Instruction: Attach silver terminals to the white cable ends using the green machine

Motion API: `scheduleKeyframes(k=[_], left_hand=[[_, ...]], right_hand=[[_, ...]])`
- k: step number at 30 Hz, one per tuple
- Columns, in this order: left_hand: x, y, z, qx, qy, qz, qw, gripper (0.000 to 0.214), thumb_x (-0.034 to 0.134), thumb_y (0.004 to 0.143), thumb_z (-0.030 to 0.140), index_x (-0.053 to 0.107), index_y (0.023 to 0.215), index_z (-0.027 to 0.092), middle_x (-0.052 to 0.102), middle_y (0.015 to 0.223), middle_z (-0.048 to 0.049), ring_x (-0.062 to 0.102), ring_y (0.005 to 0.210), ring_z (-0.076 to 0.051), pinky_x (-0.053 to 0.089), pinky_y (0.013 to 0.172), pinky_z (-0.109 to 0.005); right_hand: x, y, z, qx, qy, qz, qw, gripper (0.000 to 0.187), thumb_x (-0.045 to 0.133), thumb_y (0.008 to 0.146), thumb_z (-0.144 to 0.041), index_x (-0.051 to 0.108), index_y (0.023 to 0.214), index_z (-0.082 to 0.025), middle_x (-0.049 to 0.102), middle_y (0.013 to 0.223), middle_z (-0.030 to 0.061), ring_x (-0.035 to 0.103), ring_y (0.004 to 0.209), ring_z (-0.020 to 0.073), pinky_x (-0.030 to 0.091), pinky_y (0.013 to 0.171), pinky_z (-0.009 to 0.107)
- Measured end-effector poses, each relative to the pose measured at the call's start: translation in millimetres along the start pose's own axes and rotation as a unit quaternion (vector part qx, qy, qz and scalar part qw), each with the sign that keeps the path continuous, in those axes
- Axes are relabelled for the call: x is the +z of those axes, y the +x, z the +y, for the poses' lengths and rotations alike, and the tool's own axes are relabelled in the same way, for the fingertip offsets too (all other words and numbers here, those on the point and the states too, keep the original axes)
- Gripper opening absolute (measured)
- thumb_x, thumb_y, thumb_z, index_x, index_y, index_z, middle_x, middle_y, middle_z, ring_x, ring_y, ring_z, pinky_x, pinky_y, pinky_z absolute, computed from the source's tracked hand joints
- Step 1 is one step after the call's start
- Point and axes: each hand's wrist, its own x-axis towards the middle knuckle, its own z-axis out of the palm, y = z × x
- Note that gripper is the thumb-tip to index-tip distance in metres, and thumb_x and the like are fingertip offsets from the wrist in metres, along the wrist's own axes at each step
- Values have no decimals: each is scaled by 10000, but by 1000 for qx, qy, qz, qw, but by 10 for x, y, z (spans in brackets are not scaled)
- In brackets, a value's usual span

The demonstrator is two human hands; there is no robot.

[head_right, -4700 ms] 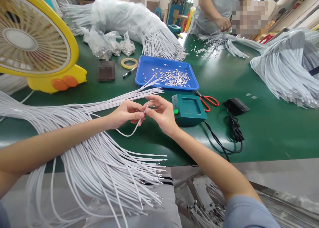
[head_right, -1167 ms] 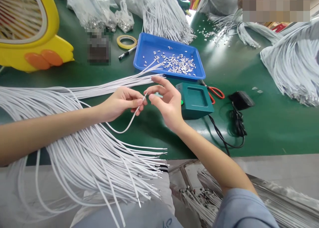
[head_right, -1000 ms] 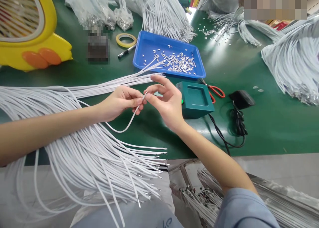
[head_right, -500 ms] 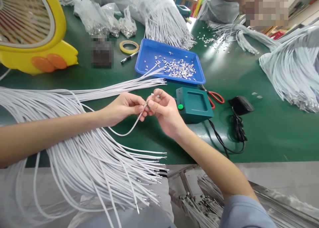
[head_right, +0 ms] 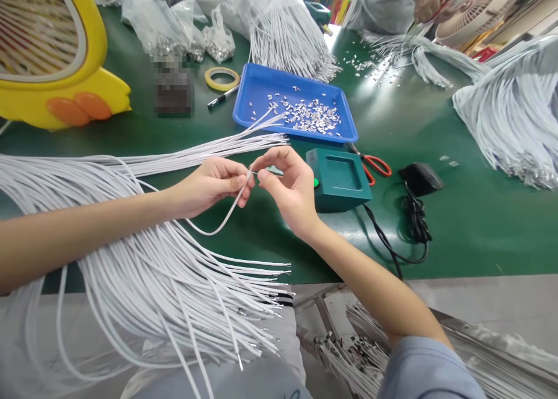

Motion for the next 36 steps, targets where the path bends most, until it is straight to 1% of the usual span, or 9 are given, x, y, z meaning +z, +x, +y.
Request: scheduleKeyframes(k=[5, 10, 14, 20, 24, 28, 31, 34, 36], left_hand=[[8, 0, -4, -9, 14, -1, 1000, 341, 832, 679, 395, 687, 735, 91, 676, 646, -32, 633, 553, -98, 523, 555, -203], [34, 2, 9, 34, 78, 29, 996, 365, 862, 623, 397, 683, 695, 87, 672, 609, -33, 639, 533, -111, 522, 522, -205], [54, 5, 16, 55, 95, 61, 992, 363, 883, 584, 377, 691, 684, 86, 675, 602, -34, 651, 522, -123, 526, 489, -197], [59, 2, 11, 60, 93, 91, 990, 338, 890, 575, 337, 703, 694, 81, 684, 608, -40, 673, 544, -142, 569, 513, -217], [66, -1, 20, 52, 113, 117, 985, 355, 874, 596, 371, 699, 691, 76, 678, 599, -45, 671, 547, -145, 577, 522, -231], [55, -1, 27, 47, 114, 109, 986, 360, 882, 578, 377, 709, 692, 84, 677, 590, -44, 655, 544, -136, 564, 530, -232], [37, 2, 20, 45, 112, 81, 989, 358, 884, 570, 386, 704, 668, 93, 672, 585, -39, 633, 533, -120, 540, 539, -223], [36, 3, -2, 40, 107, 44, 992, 381, 827, 648, 452, 697, 692, 96, 685, 633, -52, 628, 535, -119, 512, 534, -227], [41, -1, -9, 50, 135, 39, 989, 351, 772, 716, 447, 692, 714, 106, 682, 641, -54, 623, 541, -126, 496, 537, -237]], right_hand=[[14, 7, -17, -12, -17, 5, 1000, 295, 807, 704, -279, 561, 860, -232, 660, 786, -18, 657, 744, 142, 559, 624, 261], [15, 7, -32, -1, -8, 7, 1000, 330, 841, 675, -324, 565, 828, -226, 644, 717, -31, 646, 681, 131, 564, 603, 258], [10, 4, -19, 11, -7, 14, 1000, 320, 831, 686, -322, 576, 853, -223, 653, 736, -28, 652, 695, 133, 564, 604, 257], [-7, 0, -1, -7, -9, 0, 1000, 183, 713, 805, -269, 631, 962, -221, 690, 820, -1, 676, 784, 137, 540, 612, 237], [7, -4, -16, -11, -60, 5, 998, 286, 780, 727, -265, 636, 971, -231, 694, 857, 3, 690, 835, 167, 563, 640, 264], [9, 1, -9, -26, -85, 15, 996, 282, 798, 711, -274, 644, 943, -228, 690, 825, 4, 690, 789, 174, 569, 630, 283], [-7, 9, -6, -38, -95, 15, 995, 272, 801, 717, -302, 652, 934, -234, 683, 791, 2, 680, 746, 171, 570, 623, 294], [-29, 22, -11, -48, -97, 9, 994, 270, 807, 716, -318, 649, 921, -240, 671, 781, -2, 660, 711, 158, 563, 623, 290], [-40, 35, -13, -52, -89, 6, 995, 263, 819, 705, -305, 632, 874, -232, 653, 768, -9, 639, 698, 141, 545, 617, 271]])
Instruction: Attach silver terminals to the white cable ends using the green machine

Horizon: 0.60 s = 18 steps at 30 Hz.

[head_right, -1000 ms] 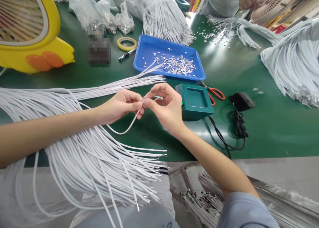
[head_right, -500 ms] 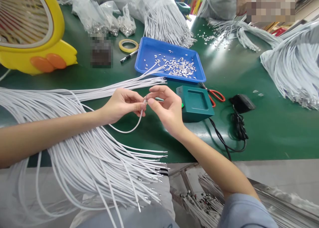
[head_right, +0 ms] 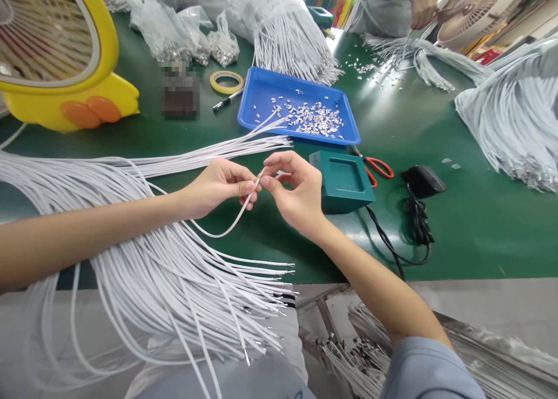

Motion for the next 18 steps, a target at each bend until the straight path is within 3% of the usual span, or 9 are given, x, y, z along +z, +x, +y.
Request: scheduleKeyframes(k=[2, 5, 7, 9, 11, 12, 14, 16, 18], left_hand=[[-15, -7, 12, 51, 99, 24, 993, 253, 725, 761, 374, 688, 712, 129, 677, 646, -51, 610, 567, -132, 485, 569, -254], [-105, -19, 69, 166, 301, 52, 938, 175, 666, 799, 320, 683, 698, 178, 676, 696, -61, 600, 661, -159, 477, 674, -293], [-186, -21, 118, 210, 378, 30, 901, 208, 630, 828, 350, 674, 690, 200, 670, 717, -76, 599, 712, -181, 470, 718, -314], [-238, -15, 158, 233, 409, 2, 882, 224, 604, 844, 349, 671, 684, 206, 666, 718, -88, 599, 730, -191, 468, 720, -319], [-232, -2, 183, 259, 412, 6, 873, 192, 598, 832, 291, 684, 689, 197, 670, 722, -89, 596, 719, -185, 464, 698, -312], [-207, 6, 191, 266, 399, 26, 877, 167, 601, 818, 253, 691, 694, 186, 672, 718, -84, 590, 698, -174, 461, 680, -302], [-136, 21, 206, 231, 329, 75, 912, 133, 612, 789, 195, 689, 689, 153, 661, 674, -65, 562, 612, -136, 447, 609, -268], [-75, 33, 220, 131, 202, 91, 966, 127, 641, 771, 191, 675, 672, 119, 636, 613, -41, 525, 521, -97, 413, 510, -224], [-53, 44, 226, 16, 56, 64, 996, 157, 679, 761, 214, 665, 659, 95, 618, 585, -27, 504, 472, -68, 374, 439, -183]], right_hand=[[-1, 13, 2, 18, 29, -6, 999, 298, 843, 671, -287, 588, 811, -219, 629, 739, -19, 608, 683, 125, 518, 593, 245], [28, 14, -2, 106, 136, -37, 984, 403, 869, 620, -272, 489, 742, -210, 584, 678, -42, 520, 604, 94, 441, 511, 206], [66, -6, -10, 196, 233, -63, 950, 438, 863, 614, -254, 447, 744, -212, 526, 645, -64, 441, 552, 72, 371, 468, 184], [102, -31, -14, 275, 309, -76, 907, 430, 847, 616, -234, 449, 777, -217, 457, 627, -79, 401, 543, 64, 317, 450, 165], [115, -41, -6, 302, 332, -70, 891, 402, 829, 622, -228, 491, 839, -223, 435, 630, -81, 404, 554, 65, 305, 448, 158], [108, -38, 2, 291, 317, -61, 901, 381, 817, 636, -232, 520, 875, -224, 457, 643, -76, 415, 559, 67, 319, 451, 161], [70, -15, 25, 215, 239, -26, 946, 318, 775, 693, -246, 576, 940, -225, 542, 700, -51, 453, 566, 72, 375, 470, 184], [14, 15, 51, 92, 109, 18, 990, 254, 712, 771, -251, 618, 1006, -230, 627, 797, -11, 529, 625, 96, 442, 511, 218], [-39, 42, 75, -32, -41, 45, 998, 231, 661, 822, -226, 636, 1052, -240, 669, 896, 23, 597, 740, 133, 494, 564, 248]])
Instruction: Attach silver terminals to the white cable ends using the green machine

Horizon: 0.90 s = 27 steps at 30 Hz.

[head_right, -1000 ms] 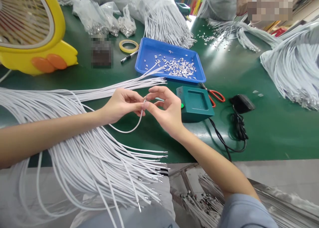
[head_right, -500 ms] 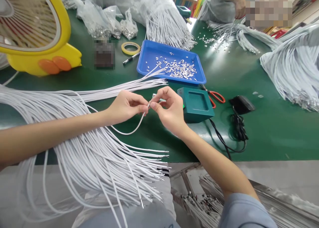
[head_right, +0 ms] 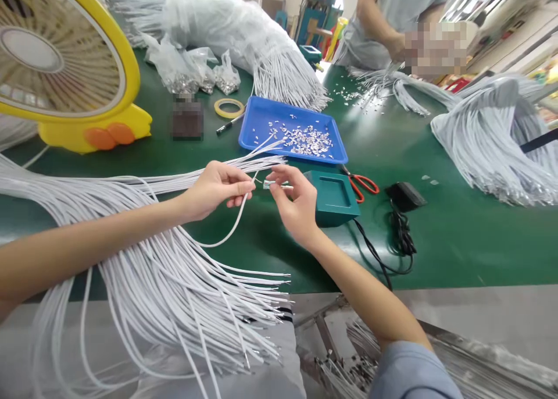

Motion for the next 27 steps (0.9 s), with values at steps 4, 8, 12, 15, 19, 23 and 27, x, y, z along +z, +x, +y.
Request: scheduleKeyframes(k=[4, 8, 12, 15, 19, 23, 27], left_hand=[[-43, 31, -47, -123, -175, -44, 976, 154, 723, 752, 195, 678, 667, 75, 625, 606, -23, 502, 467, -27, 366, 422, -122], [-82, 49, -100, -165, -234, -72, 955, 122, 718, 772, 155, 692, 690, 67, 629, 624, -26, 510, 482, -14, 389, 440, -95], [-60, 35, -98, -196, -259, -92, 941, 108, 703, 788, 139, 693, 716, 59, 628, 639, -27, 508, 495, -9, 399, 457, -88], [-24, 13, -96, -211, -246, -98, 941, 118, 687, 797, 150, 682, 717, 63, 625, 647, -27, 495, 496, -11, 398, 463, -101], [-46, 9, -140, -69, -36, -99, 992, 172, 656, 823, 228, 674, 710, 99, 643, 659, -44, 551, 548, -71, 449, 509, -170], [-167, 42, -217, 218, 248, -61, 942, 173, 598, 846, 234, 678, 714, 154, 680, 735, -58, 643, 724, -141, 515, 659, -234], [-159, 63, -285, 269, 288, 19, 919, 143, 580, 831, 187, 695, 753, 152, 692, 734, -59, 649, 688, -142, 517, 656, -244]], right_hand=[[-54, 45, 56, -202, -234, -34, 950, 297, 643, 836, -148, 630, 1117, -243, 695, 960, 57, 623, 856, 192, 534, 610, 296], [-82, 99, 104, -342, -349, -45, 871, 272, 671, 818, -111, 646, 1067, -218, 710, 898, 64, 596, 830, 201, 536, 693, 331], [-99, 116, 106, -390, -372, -44, 841, 161, 658, 826, -100, 681, 903, -239, 712, 817, 31, 566, 814, 186, 512, 683, 299], [-75, 74, 58, -363, -356, -47, 860, 137, 632, 826, -97, 667, 800, -227, 697, 761, 23, 544, 774, 177, 481, 677, 305], [10, -6, -51, -60, -163, -76, 982, 114, 604, 806, -173, 603, 693, -184, 598, 660, 14, 484, 647, 141, 390, 590, 295], [84, -37, -143, 345, 202, -160, 903, 213, 668, 720, -279, 513, 625, -168, 392, 600, -35, 385, 575, 95, 260, 499, 237], [65, 0, -188, 390, 254, -163, 870, 195, 677, 736, -315, 548, 719, -170, 381, 633, -38, 399, 602, 98, 243, 487, 218]])
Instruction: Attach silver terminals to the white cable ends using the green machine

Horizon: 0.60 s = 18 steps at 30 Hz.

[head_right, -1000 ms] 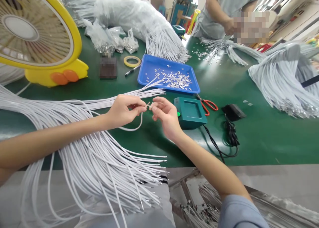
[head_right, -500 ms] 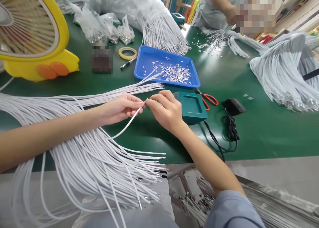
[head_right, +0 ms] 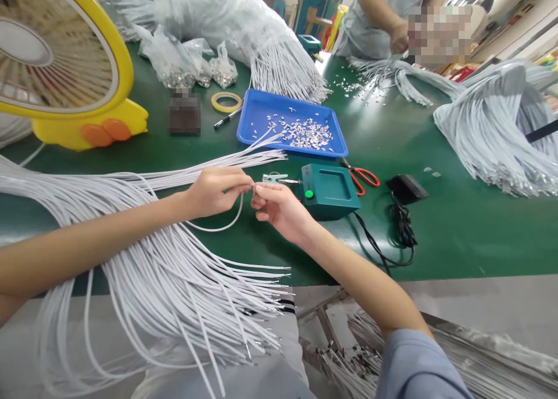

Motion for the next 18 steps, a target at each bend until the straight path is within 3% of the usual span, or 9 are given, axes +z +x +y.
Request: scheduleKeyframes(k=[2, 3, 5, 7, 8, 9, 11, 14, 18], left_hand=[[67, 10, 7, -118, -74, 6, 990, 125, 601, 817, 174, 682, 732, 129, 675, 671, -45, 644, 598, -133, 518, 588, -234], [101, 19, 8, -185, -127, -3, 974, 118, 614, 810, 167, 670, 720, 117, 662, 639, -36, 643, 560, -131, 520, 559, -228], [158, 41, -7, -291, -221, -11, 931, 58, 637, 796, 134, 660, 761, 94, 645, 605, -21, 647, 516, -130, 529, 523, -222], [195, 54, -46, -332, -275, 7, 903, 136, 644, 785, 83, 658, 920, 75, 637, 597, -2, 651, 503, -130, 540, 514, -223], [206, 55, -70, -337, -291, 15, 895, 231, 642, 785, 63, 642, 1015, 71, 636, 599, 8, 650, 499, -128, 544, 510, -224], [215, 53, -94, -336, -304, 16, 891, 307, 638, 786, 48, 618, 1091, 72, 633, 599, 17, 648, 493, -127, 546, 504, -226], [228, 41, -137, -328, -320, 4, 889, 371, 633, 789, 38, 591, 1156, 74, 629, 600, 26, 646, 487, -126, 551, 499, -230], [235, 22, -179, -328, -332, -9, 884, 348, 652, 788, 49, 595, 1130, 70, 641, 603, 17, 648, 486, -125, 551, 501, -227], [230, 23, -198, -350, -346, -12, 870, 320, 658, 809, 77, 582, 1120, 64, 684, 642, -20, 666, 511, -123, 546, 524, -210]], right_hand=[[-55, 1, -65, -108, -150, 86, 979, 155, 627, 782, -303, 619, 865, -172, 492, 677, -10, 449, 624, 121, 311, 509, 240], [-95, 4, -103, -168, -259, 140, 941, 185, 600, 801, -283, 641, 944, -172, 560, 730, 16, 496, 673, 147, 364, 548, 266], [-191, 16, -178, -249, -497, 226, 800, 259, 569, 829, -241, 660, 1057, -161, 654, 903, 82, 562, 879, 228, 442, 693, 342], [-284, 39, -229, -242, -684, 240, 645, 269, 591, 839, -244, 680, 1065, -129, 666, 1065, 137, 532, 1057, 304, 436, 831, 415], [-323, 55, -242, -216, -744, 225, 591, 268, 612, 837, -260, 691, 1048, -116, 662, 1104, 152, 517, 1090, 327, 423, 865, 435], [-354, 73, -246, -187, -786, 201, 555, 269, 634, 832, -278, 699, 1031, -109, 662, 1116, 157, 515, 1096, 339, 413, 880, 445], [-388, 107, -238, -145, -832, 154, 513, 249, 645, 831, -287, 709, 996, -111, 676, 1090, 148, 529, 1074, 334, 398, 884, 445], [-378, 147, -228, -132, -863, 115, 474, 202, 608, 854, -256, 710, 949, -111, 693, 1032, 140, 547, 1049, 317, 372, 868, 429], [-313, 174, -259, -116, -874, 82, 465, 190, 590, 848, -208, 725, 859, -74, 700, 955, 170, 576, 989, 304, 368, 790, 390]])
